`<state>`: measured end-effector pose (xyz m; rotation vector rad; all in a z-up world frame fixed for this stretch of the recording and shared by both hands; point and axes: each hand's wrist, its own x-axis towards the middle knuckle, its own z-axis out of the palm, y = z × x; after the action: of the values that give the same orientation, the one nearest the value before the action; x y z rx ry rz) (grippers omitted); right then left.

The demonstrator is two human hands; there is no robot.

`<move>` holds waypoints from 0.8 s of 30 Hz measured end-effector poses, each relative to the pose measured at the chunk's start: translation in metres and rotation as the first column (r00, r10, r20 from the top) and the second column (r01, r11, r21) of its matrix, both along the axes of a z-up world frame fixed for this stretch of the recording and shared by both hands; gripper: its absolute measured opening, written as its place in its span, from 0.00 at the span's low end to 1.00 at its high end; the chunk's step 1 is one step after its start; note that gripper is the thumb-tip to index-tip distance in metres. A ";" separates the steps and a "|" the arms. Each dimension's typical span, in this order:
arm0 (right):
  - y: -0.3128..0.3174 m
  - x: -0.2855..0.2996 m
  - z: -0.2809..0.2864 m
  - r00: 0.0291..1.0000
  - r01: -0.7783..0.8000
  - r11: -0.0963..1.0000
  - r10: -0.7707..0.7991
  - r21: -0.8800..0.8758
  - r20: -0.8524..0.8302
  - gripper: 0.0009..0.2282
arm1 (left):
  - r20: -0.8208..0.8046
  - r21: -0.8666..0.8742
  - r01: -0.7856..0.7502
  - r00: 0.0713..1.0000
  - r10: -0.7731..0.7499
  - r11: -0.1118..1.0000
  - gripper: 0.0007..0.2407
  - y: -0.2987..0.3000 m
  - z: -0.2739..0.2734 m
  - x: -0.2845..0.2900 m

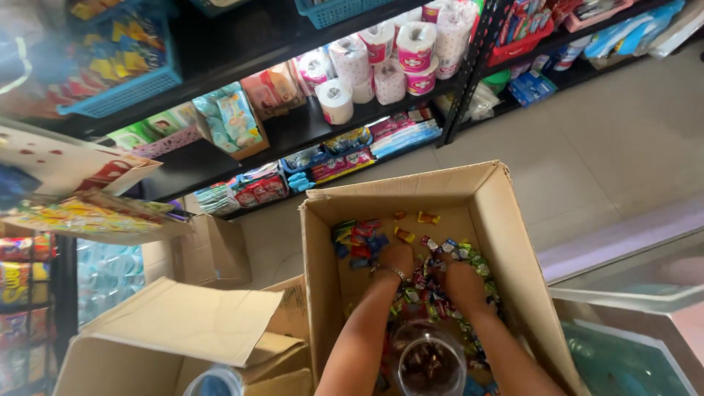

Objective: Sorting and organizing various candy and snack items into containers in a grocery store.

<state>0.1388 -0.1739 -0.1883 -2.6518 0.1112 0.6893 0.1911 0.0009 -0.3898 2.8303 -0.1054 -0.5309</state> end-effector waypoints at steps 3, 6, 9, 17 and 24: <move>-0.020 -0.033 -0.029 0.999 -0.026 0.999 0.027 -0.025 0.037 0.18 | -0.086 -0.094 0.046 0.995 -0.054 0.995 0.16 -0.002 0.082 -0.006; -0.045 -0.063 -0.067 0.990 0.005 0.988 0.017 -0.155 0.138 0.10 | -0.097 -0.284 -0.027 0.995 -0.001 0.958 0.20 0.000 0.101 -0.010; -0.040 -0.068 0.006 0.991 0.130 0.981 -0.123 -0.144 0.057 0.12 | -0.111 -0.335 -0.087 0.992 0.052 0.938 0.20 -0.006 0.159 -0.015; -0.041 -0.056 0.015 0.944 0.158 0.985 -0.130 -0.068 0.302 0.13 | -0.003 -0.219 0.106 0.994 -0.109 0.970 0.16 -0.029 0.124 -0.015; -0.038 -0.062 0.013 0.908 0.110 0.983 -0.038 -0.150 0.417 0.12 | -0.030 -0.386 -0.030 0.999 0.021 0.922 0.14 -0.005 0.200 -0.009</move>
<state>0.0768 -0.2118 -0.1748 -2.8756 0.1564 0.0837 0.1818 -0.0041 -0.1898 2.4351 -0.1504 -0.4791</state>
